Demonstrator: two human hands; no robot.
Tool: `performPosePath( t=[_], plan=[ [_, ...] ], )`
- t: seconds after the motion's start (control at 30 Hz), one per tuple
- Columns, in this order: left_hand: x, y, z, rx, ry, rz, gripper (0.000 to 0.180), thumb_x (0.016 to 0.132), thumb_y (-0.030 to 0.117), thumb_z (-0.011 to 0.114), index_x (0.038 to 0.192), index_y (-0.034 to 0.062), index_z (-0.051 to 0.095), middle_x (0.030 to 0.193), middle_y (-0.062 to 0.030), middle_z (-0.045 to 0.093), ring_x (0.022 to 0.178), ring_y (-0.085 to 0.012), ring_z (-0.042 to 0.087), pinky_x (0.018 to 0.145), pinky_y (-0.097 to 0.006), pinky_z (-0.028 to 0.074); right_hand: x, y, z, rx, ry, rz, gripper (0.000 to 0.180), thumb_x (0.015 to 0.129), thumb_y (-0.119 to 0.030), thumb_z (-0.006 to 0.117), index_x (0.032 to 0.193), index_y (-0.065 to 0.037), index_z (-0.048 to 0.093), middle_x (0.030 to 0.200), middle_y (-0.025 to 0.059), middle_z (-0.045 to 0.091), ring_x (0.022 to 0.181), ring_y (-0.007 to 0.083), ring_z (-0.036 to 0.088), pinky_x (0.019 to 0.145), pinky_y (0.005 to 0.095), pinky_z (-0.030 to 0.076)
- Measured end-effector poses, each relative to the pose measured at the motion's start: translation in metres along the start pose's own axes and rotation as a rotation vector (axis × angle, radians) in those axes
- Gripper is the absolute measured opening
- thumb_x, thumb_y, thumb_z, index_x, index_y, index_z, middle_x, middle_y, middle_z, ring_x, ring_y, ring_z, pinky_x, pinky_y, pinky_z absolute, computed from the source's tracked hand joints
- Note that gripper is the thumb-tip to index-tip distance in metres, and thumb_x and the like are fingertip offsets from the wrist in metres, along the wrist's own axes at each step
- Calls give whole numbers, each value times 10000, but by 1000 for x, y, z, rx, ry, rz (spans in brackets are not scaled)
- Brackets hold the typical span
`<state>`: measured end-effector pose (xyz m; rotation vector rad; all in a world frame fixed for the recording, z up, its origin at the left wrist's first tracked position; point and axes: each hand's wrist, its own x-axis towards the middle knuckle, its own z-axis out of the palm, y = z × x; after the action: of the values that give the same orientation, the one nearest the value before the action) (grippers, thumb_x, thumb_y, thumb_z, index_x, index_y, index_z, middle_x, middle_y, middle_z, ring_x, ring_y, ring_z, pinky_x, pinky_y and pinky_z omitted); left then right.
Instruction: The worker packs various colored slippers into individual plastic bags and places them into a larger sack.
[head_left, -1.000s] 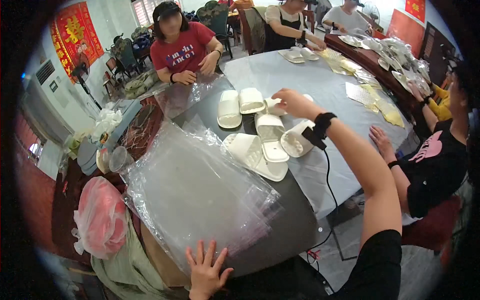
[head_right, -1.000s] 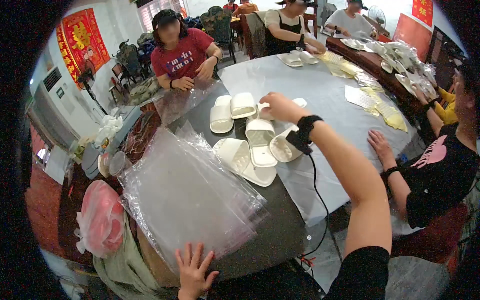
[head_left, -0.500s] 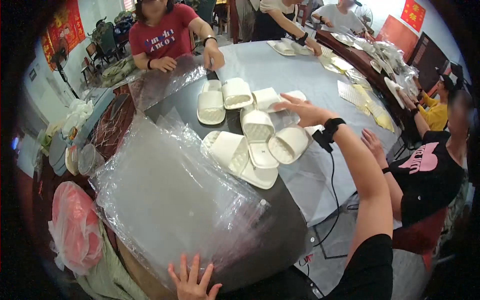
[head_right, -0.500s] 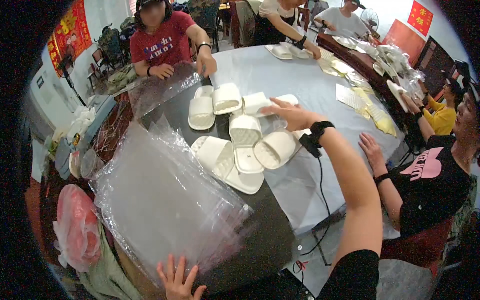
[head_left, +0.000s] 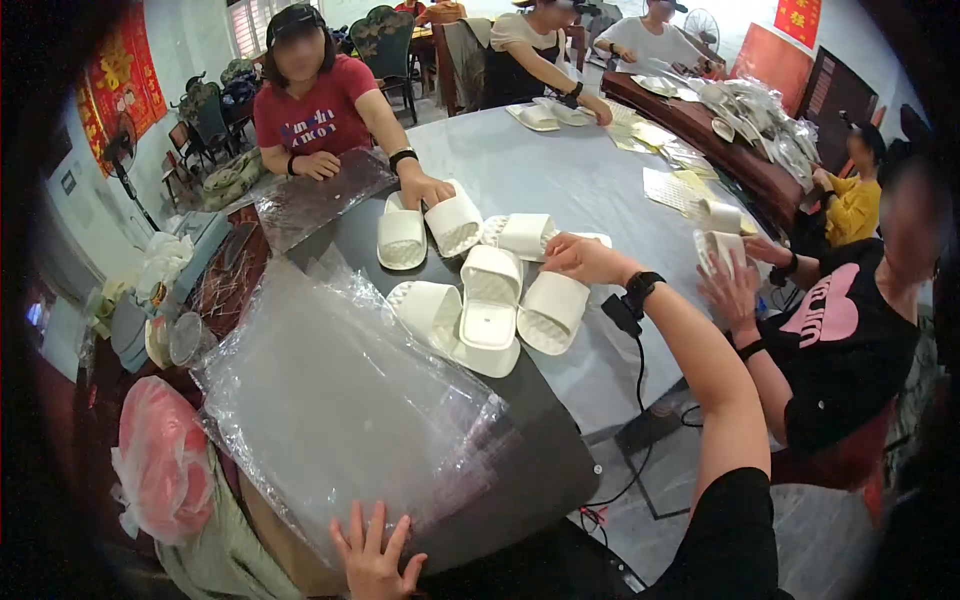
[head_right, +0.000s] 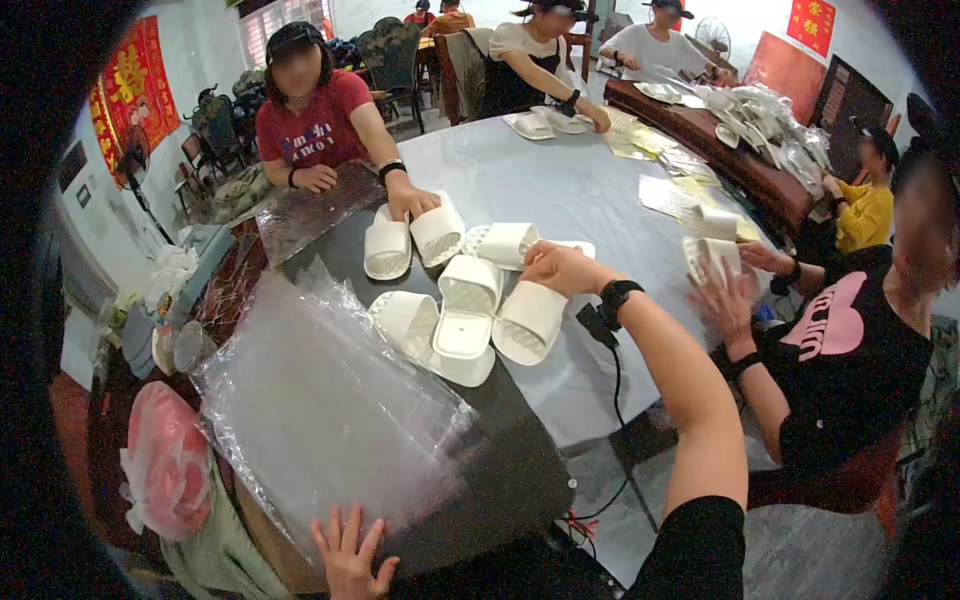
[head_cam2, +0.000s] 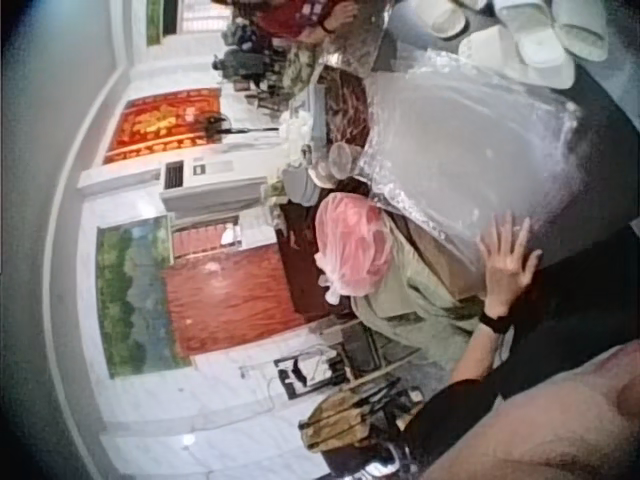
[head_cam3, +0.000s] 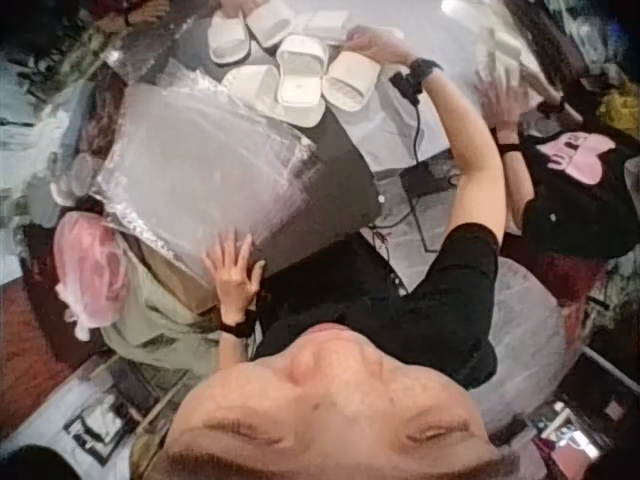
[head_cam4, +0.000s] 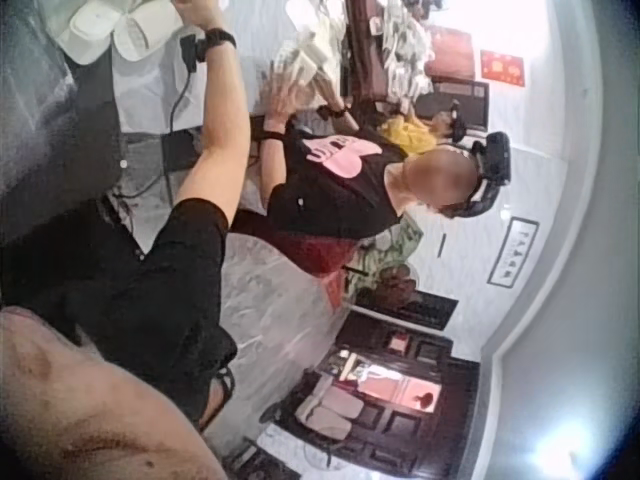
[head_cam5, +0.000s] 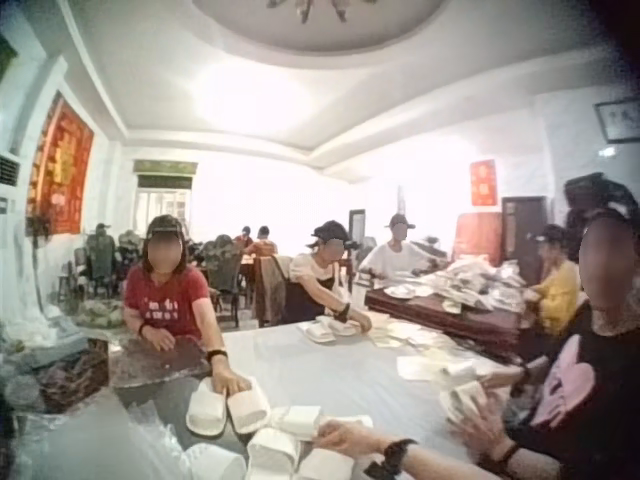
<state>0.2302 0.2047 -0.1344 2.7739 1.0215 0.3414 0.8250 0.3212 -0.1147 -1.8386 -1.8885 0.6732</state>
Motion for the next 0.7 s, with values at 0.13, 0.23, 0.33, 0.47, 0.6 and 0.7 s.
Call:
performPosePath(
  t=[0.13,0.23,0.33,0.47,0.6,0.7],
  plan=[
    [-1,-10,13,-17,-24,-51,593,822,404,758,1338,136,638,1503,-190,481,1458,-477,313,1144,-716,152,-19,2,19,-113,72,-64,424,834,-276,756,1256,-261,720,1523,106,420,1198,270,580,1043,361,449],
    [0,-12,13,3,1,-21,574,824,424,756,1334,182,648,1536,-165,456,1456,-461,313,1112,-738,192,-25,-15,18,-39,-34,20,377,884,-218,710,1260,-244,714,1518,170,377,1138,293,589,998,370,482],
    [-12,-13,13,54,52,-17,615,793,400,778,1338,150,638,1517,-170,473,1448,-457,335,1136,-705,180,-31,-51,24,-76,-41,-16,368,869,-206,700,1237,-215,714,1464,176,430,1143,315,584,999,379,478],
    [-6,-16,36,53,67,36,552,822,411,760,1320,195,660,1482,-151,508,1427,-425,363,1126,-704,203,-48,7,45,-125,169,-39,277,872,-223,658,1127,-133,720,1247,186,597,1128,359,601,983,430,478],
    [-12,-13,24,51,101,23,565,835,417,749,1340,185,648,1466,-139,522,1409,-415,380,1110,-681,240,-93,-49,54,-276,111,228,263,902,-261,645,1034,-47,722,1187,191,640,1058,376,633,938,453,495],
    [-8,-14,18,32,110,23,588,822,367,767,1361,179,625,1505,-138,493,1412,-422,383,1141,-673,210,-121,-59,66,-146,218,177,273,898,-269,650,1000,-26,722,1137,197,651,1040,385,631,919,466,496]
  ],
)
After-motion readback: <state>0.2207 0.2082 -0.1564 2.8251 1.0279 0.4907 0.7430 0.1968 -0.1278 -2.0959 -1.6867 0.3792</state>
